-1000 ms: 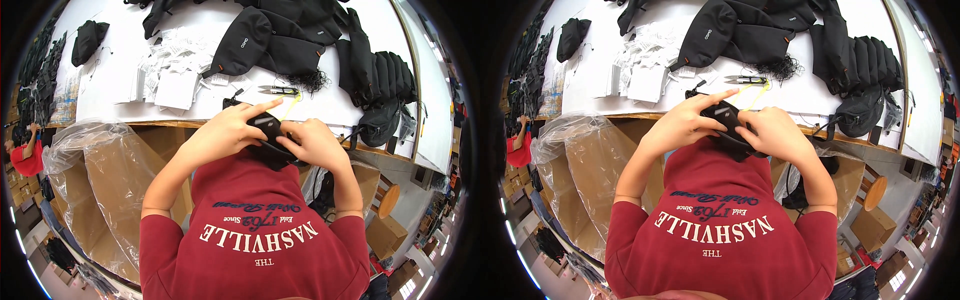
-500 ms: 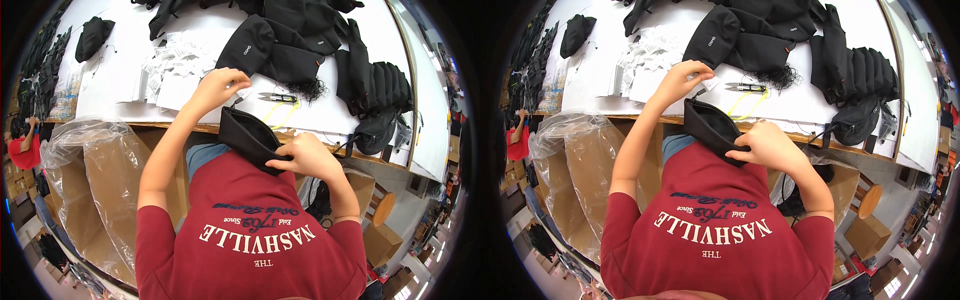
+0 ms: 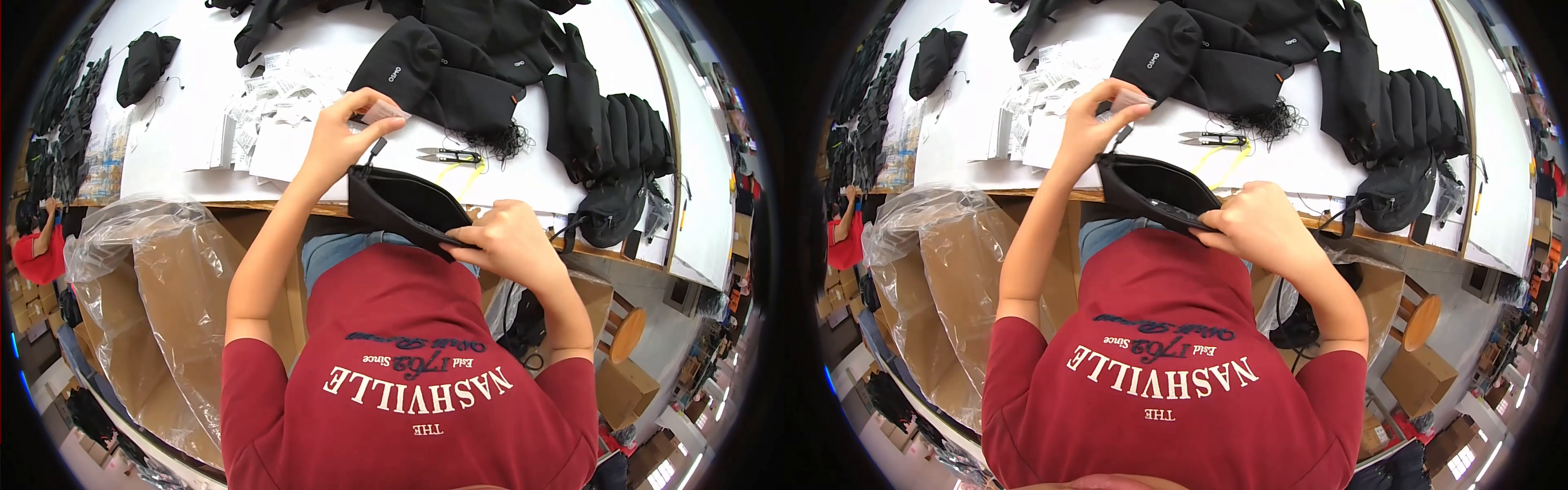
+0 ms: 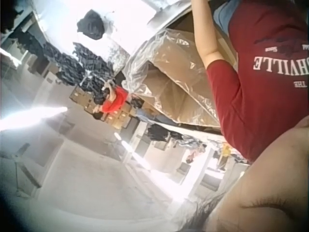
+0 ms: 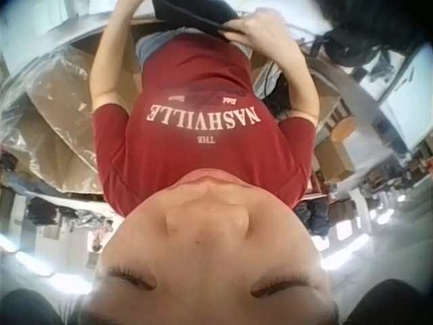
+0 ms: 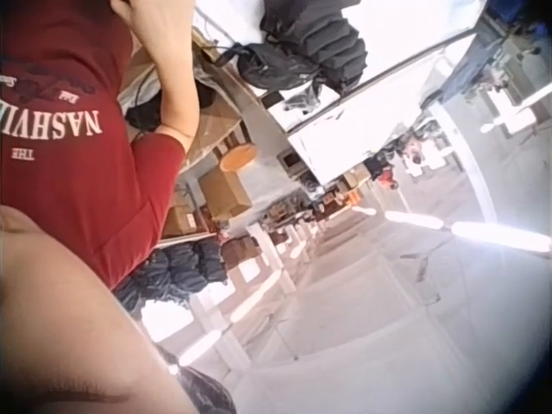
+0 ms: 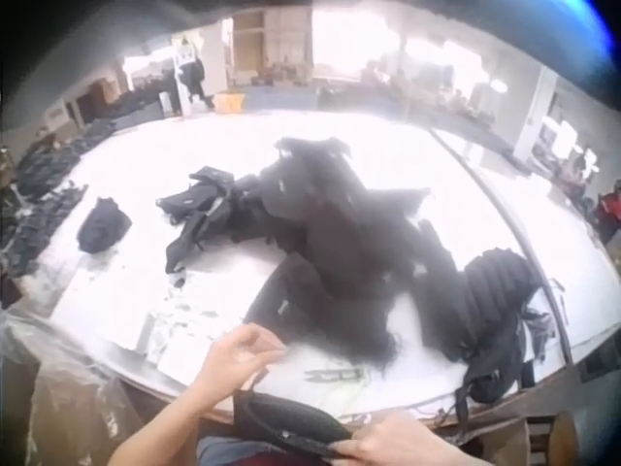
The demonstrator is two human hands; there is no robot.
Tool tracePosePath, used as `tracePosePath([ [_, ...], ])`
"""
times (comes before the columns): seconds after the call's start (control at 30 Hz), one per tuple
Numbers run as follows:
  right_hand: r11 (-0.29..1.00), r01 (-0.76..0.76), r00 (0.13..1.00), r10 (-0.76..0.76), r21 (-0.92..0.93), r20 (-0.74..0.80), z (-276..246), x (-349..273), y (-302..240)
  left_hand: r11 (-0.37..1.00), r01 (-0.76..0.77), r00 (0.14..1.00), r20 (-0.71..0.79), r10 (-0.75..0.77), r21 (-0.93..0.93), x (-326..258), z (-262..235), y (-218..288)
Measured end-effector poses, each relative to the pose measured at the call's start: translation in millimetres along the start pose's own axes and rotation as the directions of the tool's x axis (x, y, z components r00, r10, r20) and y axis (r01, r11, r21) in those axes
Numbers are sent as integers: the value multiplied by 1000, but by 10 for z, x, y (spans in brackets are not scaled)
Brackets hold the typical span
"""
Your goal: Assembling and packing small black zippered pouches with labels and accessories.
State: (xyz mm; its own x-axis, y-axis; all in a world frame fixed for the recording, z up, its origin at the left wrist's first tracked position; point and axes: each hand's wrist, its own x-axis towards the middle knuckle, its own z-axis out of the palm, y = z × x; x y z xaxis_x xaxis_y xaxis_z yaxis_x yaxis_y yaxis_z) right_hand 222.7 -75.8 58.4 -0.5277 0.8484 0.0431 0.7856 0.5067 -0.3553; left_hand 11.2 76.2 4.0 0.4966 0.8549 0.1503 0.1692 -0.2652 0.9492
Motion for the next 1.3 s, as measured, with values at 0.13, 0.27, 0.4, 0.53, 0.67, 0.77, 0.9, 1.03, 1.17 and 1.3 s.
tracePosePath([
  [0.13, 999, 29, 1000, -29, -32, 8, -94, 48, 20, 994, -97, 993, 64, 100, -42, -99, -150, 382],
  [0.27, 996, 34, 998, -30, -85, 49, -106, 92, 8, 984, -177, 981, 75, 178, -13, -128, -294, 486],
  [0.4, 994, 39, 998, -33, -101, 60, -66, 136, 18, 927, -263, 953, 223, 206, 268, -245, -58, 506],
  [0.53, 994, -37, 999, 35, -98, -18, -112, 141, 52, 818, -300, 950, 78, 302, 490, -270, 104, 380],
  [0.67, 992, -109, 978, 96, -59, -186, -123, 112, 69, 994, -61, 916, -390, 94, 95, -413, 207, 152],
  [0.77, 988, -144, 937, 152, 48, -314, -40, 163, 11, 752, 46, 952, -199, -232, -657, -556, 417, -82],
  [0.9, 971, -155, 893, 216, 182, -395, 164, 247, -124, 155, 423, 826, 309, -472, -893, -746, 438, -82],
  [1.03, 706, -248, 592, 653, 663, -473, 377, 256, -293, 60, 356, 787, 264, -558, -933, -671, 396, -33],
  [1.17, 663, -272, 622, 675, 698, -398, 639, 162, -308, 147, 330, 794, 190, -578, -933, -645, 433, -17],
  [1.3, 790, -289, 659, 573, 540, -486, 578, 113, -48, 310, 401, 817, 183, -547, -862, -660, 422, 92],
])
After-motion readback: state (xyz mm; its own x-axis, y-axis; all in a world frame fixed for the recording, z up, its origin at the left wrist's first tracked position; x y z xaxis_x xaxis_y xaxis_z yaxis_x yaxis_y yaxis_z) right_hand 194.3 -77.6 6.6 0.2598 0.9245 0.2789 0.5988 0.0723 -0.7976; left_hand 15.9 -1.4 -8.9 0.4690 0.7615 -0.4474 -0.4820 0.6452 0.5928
